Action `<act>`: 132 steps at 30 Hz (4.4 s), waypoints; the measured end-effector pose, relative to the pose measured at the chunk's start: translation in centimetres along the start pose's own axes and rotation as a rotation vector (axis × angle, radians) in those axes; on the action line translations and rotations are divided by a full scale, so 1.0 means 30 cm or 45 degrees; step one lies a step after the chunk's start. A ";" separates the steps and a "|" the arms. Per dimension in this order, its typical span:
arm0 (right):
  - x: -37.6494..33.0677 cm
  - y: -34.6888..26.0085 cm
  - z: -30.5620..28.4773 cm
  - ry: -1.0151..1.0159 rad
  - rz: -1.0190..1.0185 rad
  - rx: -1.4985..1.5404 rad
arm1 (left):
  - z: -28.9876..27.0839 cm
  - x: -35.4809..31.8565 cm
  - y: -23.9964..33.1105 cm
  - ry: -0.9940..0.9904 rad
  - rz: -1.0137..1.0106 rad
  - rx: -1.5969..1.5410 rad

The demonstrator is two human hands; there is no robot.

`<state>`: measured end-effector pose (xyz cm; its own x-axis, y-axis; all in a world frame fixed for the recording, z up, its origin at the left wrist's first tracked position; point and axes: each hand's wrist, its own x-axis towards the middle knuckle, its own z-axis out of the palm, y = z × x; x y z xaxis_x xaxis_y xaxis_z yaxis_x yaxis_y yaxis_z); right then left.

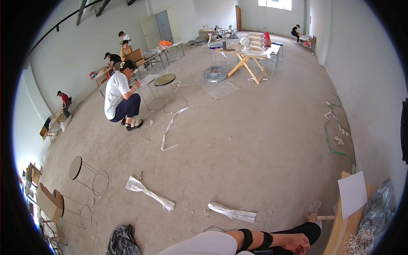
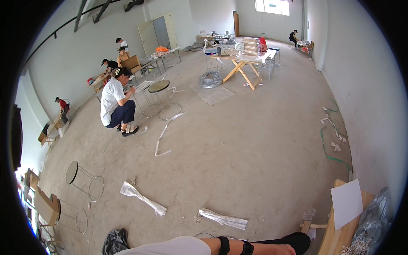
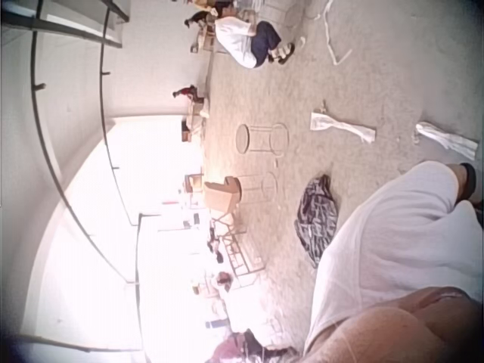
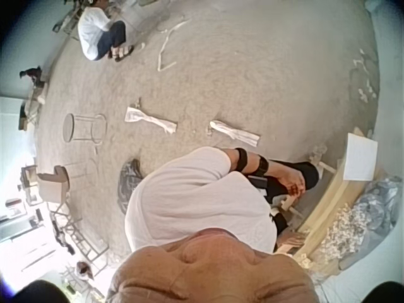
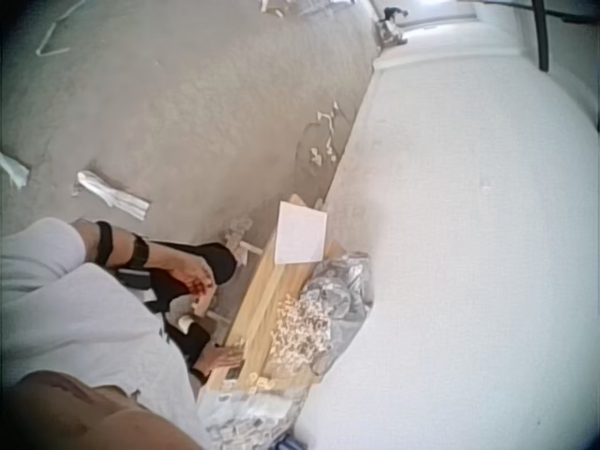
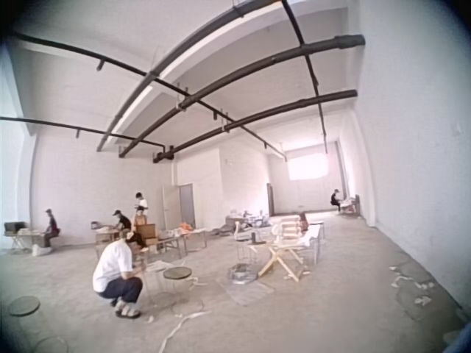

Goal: Arranging and organizing cotton swabs on a table into a holder or for packaging.

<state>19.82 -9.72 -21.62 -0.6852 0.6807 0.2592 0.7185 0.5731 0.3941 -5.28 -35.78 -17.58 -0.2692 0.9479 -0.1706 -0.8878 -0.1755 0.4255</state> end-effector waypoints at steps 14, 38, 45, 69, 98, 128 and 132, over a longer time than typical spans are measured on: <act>-0.083 -0.028 -0.067 0.275 -0.142 0.238 | 0.062 -0.021 -0.024 0.014 -0.055 0.086; -0.186 -0.016 -0.392 0.337 0.810 1.883 | 0.450 0.372 -0.228 -0.365 0.540 2.396; -0.029 -0.002 -0.359 0.618 1.051 2.459 | 0.467 0.614 -0.265 0.058 0.215 0.993; -0.060 -0.074 -0.389 0.631 1.358 2.225 | 0.462 0.558 -0.355 -0.734 0.516 3.031; 0.131 -0.003 -0.287 0.817 1.311 2.536 | 0.479 0.651 -0.419 -0.198 0.081 0.792; -0.068 0.027 -0.312 0.468 0.955 1.700 | 0.474 0.514 -0.314 -0.964 0.533 2.839; -0.054 0.020 -0.323 0.363 0.873 1.552 | 0.459 0.521 -0.325 -0.930 0.462 2.918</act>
<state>20.20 -14.90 -13.26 -0.0614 0.9492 0.3085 0.4637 0.3008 -0.8333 4.31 -15.60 -12.17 0.3047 0.9485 0.0861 0.8927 -0.3159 0.3212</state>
